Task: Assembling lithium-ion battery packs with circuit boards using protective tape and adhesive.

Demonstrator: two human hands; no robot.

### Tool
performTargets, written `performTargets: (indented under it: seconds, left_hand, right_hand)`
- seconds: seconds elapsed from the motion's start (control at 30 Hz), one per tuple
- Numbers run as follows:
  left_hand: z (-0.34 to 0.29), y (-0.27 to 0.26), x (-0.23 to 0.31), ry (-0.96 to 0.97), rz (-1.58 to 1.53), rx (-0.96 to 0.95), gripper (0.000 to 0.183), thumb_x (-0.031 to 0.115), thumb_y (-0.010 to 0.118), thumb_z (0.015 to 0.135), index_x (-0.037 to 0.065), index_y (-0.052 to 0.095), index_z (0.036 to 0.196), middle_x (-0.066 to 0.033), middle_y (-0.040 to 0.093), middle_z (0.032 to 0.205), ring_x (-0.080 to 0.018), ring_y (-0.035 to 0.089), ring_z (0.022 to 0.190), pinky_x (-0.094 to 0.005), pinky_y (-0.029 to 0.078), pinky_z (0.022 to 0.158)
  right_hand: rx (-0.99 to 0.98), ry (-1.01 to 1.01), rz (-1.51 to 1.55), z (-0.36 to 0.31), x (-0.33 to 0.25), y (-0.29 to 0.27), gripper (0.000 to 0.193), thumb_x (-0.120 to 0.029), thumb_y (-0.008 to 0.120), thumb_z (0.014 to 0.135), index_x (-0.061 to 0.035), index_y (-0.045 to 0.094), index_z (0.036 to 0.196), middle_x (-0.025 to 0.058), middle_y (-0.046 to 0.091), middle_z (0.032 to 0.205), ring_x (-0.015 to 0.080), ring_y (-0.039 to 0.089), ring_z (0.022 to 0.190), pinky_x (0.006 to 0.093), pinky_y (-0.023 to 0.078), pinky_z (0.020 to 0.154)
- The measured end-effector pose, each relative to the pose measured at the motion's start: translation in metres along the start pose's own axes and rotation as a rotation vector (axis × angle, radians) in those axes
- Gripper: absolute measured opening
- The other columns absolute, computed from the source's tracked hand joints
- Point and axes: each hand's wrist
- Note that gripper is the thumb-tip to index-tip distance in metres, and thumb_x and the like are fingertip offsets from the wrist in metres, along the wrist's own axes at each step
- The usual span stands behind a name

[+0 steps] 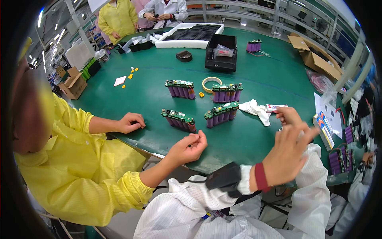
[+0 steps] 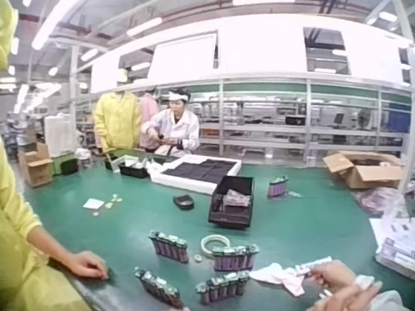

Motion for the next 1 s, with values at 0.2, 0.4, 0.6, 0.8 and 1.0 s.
performTargets:
  seconds: [0.2,0.4,0.6,0.8,1.0]
  left_hand:
    - [-0.055,-0.054,0.008,0.074,-0.269,-0.610,0.019,0.014,0.062,0.084,0.010,0.059,0.103,-0.0043,0.057,0.098,-0.0234,0.054,0.092,-0.0348,0.038,0.080]
    - [-0.132,-0.112,-0.012,-0.341,-0.263,-0.517,0.018,0.010,0.071,0.080,0.003,0.067,0.097,-0.0067,0.067,0.092,-0.0239,0.061,0.085,-0.0335,0.048,0.077]
    - [-0.223,-0.141,-0.013,-0.832,-0.338,-0.233,0.018,0.004,0.070,0.081,-0.002,0.066,0.097,-0.0090,0.066,0.093,-0.0169,0.061,0.085,-0.0289,0.047,0.079]
    - [-0.261,-0.145,-0.026,-0.938,-0.249,-0.170,0.016,0.002,0.068,0.082,-0.002,0.066,0.097,-0.0086,0.065,0.093,-0.0151,0.059,0.086,-0.0261,0.045,0.079]
    - [-0.232,-0.155,-0.024,-0.849,-0.252,-0.073,0.014,0.001,0.069,0.079,-0.002,0.067,0.093,-0.0098,0.065,0.089,-0.0163,0.060,0.085,-0.0271,0.045,0.079]
  right_hand:
    - [-0.943,0.674,0.072,0.005,-0.077,0.062,0.022,-0.022,0.068,0.084,-0.0033,0.069,0.095,0.0030,0.067,0.083,0.0116,0.060,0.076,0.0282,0.049,0.069]
    - [-1.096,0.600,0.045,-0.031,-0.123,0.117,0.021,-0.022,0.069,0.079,-0.0043,0.070,0.090,0.0112,0.069,0.080,0.0229,0.066,0.074,0.0335,0.051,0.069]
    - [-0.940,0.654,0.179,-0.040,-0.119,0.115,0.019,-0.016,0.070,0.078,-0.0014,0.068,0.091,0.0105,0.069,0.078,0.0226,0.065,0.069,0.0332,0.051,0.067]
    - [-0.593,0.584,0.032,-0.043,-0.122,0.112,0.037,-0.013,0.072,0.078,-0.0013,0.060,0.112,0.0083,0.067,0.101,0.0126,0.057,0.068,0.0289,0.048,0.064]
    - [-0.350,0.692,0.074,-0.013,-0.067,0.130,0.080,-0.007,0.080,0.066,-0.0098,0.041,0.135,0.0110,0.051,0.130,0.0135,0.056,0.069,0.0288,0.050,0.067]
Point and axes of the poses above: each hand's wrist, its own z-axis towards the middle knuckle, its own y-axis out of the palm, x = y × z
